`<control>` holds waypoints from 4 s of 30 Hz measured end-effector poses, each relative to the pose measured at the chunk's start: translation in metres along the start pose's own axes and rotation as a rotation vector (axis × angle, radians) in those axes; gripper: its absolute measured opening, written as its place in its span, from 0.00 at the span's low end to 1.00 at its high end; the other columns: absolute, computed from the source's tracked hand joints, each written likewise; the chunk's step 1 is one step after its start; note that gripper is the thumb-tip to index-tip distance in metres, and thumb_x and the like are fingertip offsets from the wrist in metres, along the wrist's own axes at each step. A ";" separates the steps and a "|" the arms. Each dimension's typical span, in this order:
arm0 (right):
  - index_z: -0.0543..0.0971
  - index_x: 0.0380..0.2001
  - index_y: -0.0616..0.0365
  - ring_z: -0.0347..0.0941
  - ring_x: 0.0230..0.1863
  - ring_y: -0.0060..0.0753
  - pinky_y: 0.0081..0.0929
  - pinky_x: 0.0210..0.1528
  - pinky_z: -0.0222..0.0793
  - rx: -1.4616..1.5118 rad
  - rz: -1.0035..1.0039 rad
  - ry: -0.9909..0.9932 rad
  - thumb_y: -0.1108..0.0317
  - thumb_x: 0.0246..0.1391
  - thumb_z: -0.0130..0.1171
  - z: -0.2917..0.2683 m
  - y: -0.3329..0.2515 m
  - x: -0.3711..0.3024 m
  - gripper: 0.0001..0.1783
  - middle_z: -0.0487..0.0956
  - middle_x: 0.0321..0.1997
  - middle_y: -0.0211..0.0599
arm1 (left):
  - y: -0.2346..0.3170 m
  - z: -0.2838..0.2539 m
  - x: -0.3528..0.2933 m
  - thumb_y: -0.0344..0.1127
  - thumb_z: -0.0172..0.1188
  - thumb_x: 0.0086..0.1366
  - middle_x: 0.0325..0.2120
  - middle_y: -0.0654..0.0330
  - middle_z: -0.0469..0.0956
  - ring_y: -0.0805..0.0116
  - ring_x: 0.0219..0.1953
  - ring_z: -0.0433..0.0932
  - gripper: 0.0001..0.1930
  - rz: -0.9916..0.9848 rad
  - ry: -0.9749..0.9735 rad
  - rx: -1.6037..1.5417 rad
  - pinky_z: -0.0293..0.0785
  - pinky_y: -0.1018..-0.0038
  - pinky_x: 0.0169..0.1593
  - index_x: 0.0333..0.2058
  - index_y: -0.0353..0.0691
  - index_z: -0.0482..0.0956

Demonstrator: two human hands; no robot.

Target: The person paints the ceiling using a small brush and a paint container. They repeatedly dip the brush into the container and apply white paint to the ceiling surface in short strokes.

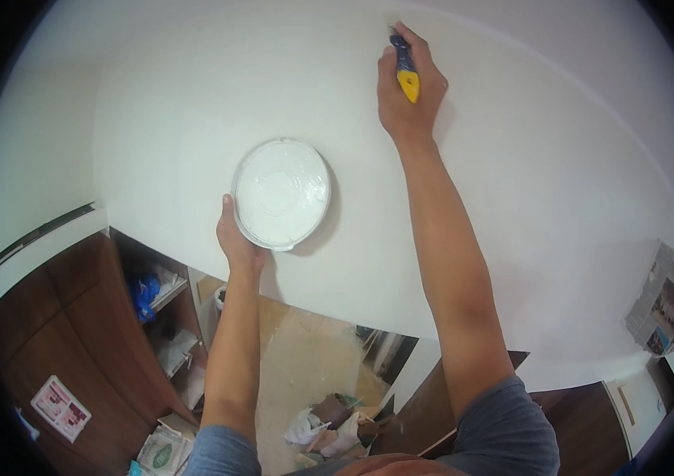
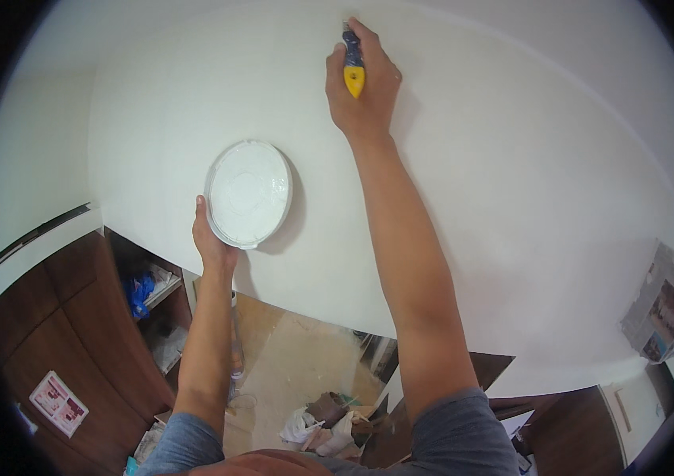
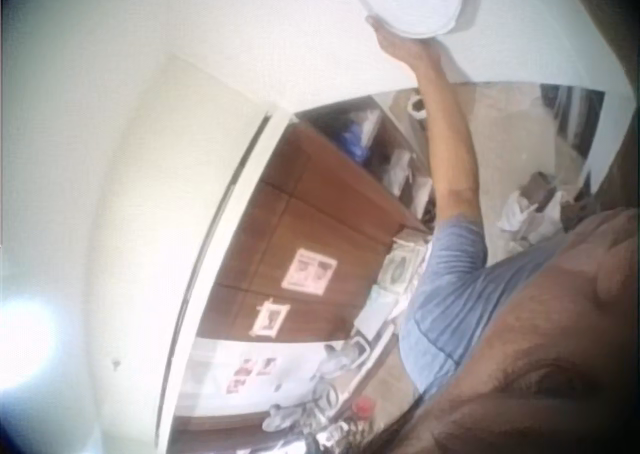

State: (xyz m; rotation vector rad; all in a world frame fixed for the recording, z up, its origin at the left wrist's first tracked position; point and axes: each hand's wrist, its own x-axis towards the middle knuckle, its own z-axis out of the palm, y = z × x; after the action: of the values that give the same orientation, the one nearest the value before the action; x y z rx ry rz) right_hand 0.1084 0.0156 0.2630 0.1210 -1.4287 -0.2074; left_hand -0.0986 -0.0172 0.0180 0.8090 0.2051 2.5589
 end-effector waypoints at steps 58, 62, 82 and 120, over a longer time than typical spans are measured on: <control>0.77 0.52 0.55 0.82 0.44 0.48 0.51 0.52 0.69 -0.503 0.048 0.063 0.61 0.68 0.57 0.046 0.014 0.042 0.15 0.85 0.41 0.39 | -0.015 -0.006 -0.005 0.47 0.51 0.82 0.46 0.52 0.85 0.65 0.46 0.85 0.23 0.009 -0.043 0.067 0.81 0.69 0.52 0.52 0.27 0.78; 0.78 0.52 0.56 0.82 0.44 0.49 0.52 0.52 0.69 -0.481 0.052 0.065 0.61 0.67 0.57 0.047 0.013 0.043 0.15 0.85 0.42 0.40 | -0.012 -0.004 -0.008 0.48 0.51 0.82 0.46 0.52 0.85 0.66 0.46 0.85 0.23 -0.004 -0.034 0.076 0.81 0.69 0.51 0.52 0.27 0.78; 0.78 0.54 0.56 0.83 0.44 0.49 0.52 0.52 0.70 -0.485 0.084 0.020 0.60 0.69 0.55 0.047 0.010 0.045 0.16 0.86 0.42 0.40 | -0.014 -0.003 -0.007 0.47 0.50 0.82 0.42 0.54 0.86 0.68 0.42 0.85 0.22 0.006 -0.025 0.054 0.82 0.71 0.48 0.48 0.30 0.80; 0.78 0.54 0.56 0.83 0.44 0.47 0.51 0.52 0.68 -0.507 0.115 -0.023 0.59 0.69 0.56 0.051 0.004 0.047 0.17 0.87 0.40 0.39 | -0.016 -0.002 -0.009 0.46 0.50 0.83 0.43 0.54 0.86 0.68 0.43 0.85 0.21 0.003 -0.039 0.039 0.82 0.71 0.48 0.49 0.29 0.80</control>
State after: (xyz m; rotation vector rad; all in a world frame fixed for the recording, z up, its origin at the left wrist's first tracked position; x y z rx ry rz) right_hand 0.0639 0.0115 0.3160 -0.3790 -1.3612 -0.4692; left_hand -0.0872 -0.0072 0.0075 0.8728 0.2420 2.5465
